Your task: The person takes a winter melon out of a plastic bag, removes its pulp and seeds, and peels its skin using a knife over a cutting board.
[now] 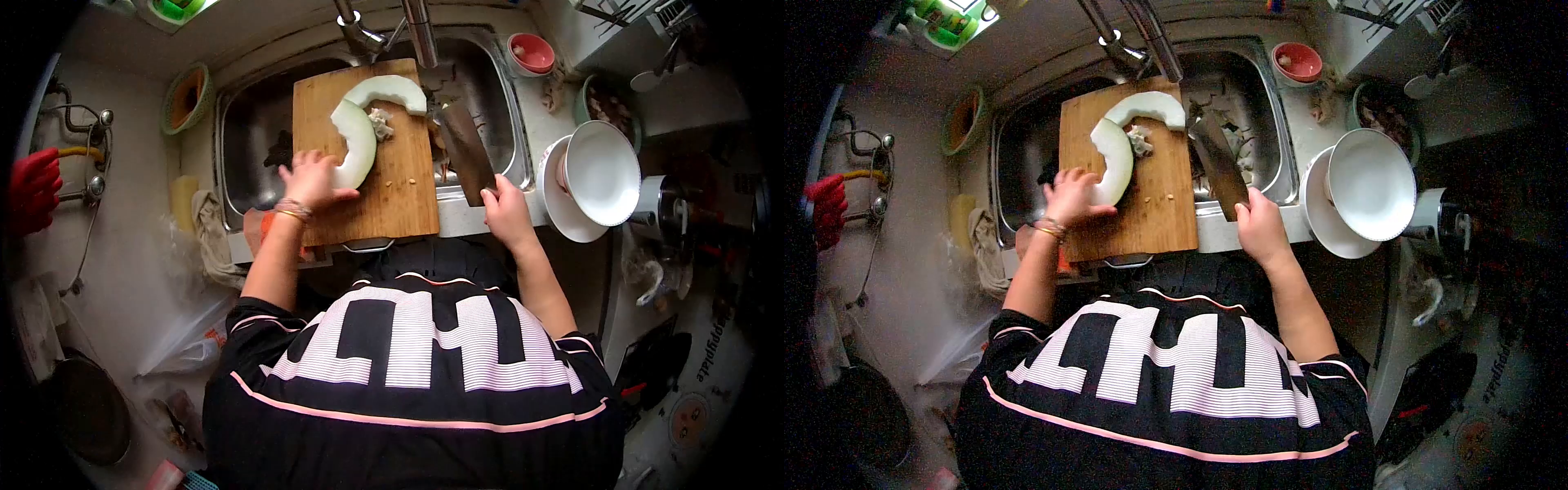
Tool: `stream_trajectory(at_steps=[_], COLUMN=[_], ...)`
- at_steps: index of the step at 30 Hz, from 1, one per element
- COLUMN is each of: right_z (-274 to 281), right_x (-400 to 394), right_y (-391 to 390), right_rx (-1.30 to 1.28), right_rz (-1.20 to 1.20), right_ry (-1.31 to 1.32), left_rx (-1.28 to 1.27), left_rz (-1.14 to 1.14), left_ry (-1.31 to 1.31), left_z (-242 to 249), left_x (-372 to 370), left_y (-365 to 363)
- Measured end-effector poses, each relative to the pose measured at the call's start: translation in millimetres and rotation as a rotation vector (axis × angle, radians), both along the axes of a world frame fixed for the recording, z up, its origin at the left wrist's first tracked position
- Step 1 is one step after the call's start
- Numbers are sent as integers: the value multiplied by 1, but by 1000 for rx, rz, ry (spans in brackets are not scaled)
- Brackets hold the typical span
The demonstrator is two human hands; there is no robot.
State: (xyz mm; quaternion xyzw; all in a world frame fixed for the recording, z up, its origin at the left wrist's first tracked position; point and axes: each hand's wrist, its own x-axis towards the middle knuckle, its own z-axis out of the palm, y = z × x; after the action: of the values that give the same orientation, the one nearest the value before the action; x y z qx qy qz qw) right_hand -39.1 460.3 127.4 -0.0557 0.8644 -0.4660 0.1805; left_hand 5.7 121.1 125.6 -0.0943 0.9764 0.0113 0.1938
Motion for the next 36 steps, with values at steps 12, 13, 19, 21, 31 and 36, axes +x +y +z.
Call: stream_trajectory(at_steps=[12,13,19,21,31,36], right_z=[0,0,32,46,81,78], right_x=[2,2,-1,-5,3,6], right_y=[1,-1,-35,-40,-43,-40], right_rx=[200,124,-74,56,134,145], right_rz=[126,90,-31,48,322,366], right_ry=[161,287,789,803,1126,1143], left_rx=[370,566,1717,1820,2411,2647], left_rz=[77,122,303,372,495,585], left_ry=[320,326,7,-43,125,-67], left_z=[-12,6,49,55,-23,-23], left_x=[-7,-5,5,2,20,27], left_y=[15,16,52,72,93,90])
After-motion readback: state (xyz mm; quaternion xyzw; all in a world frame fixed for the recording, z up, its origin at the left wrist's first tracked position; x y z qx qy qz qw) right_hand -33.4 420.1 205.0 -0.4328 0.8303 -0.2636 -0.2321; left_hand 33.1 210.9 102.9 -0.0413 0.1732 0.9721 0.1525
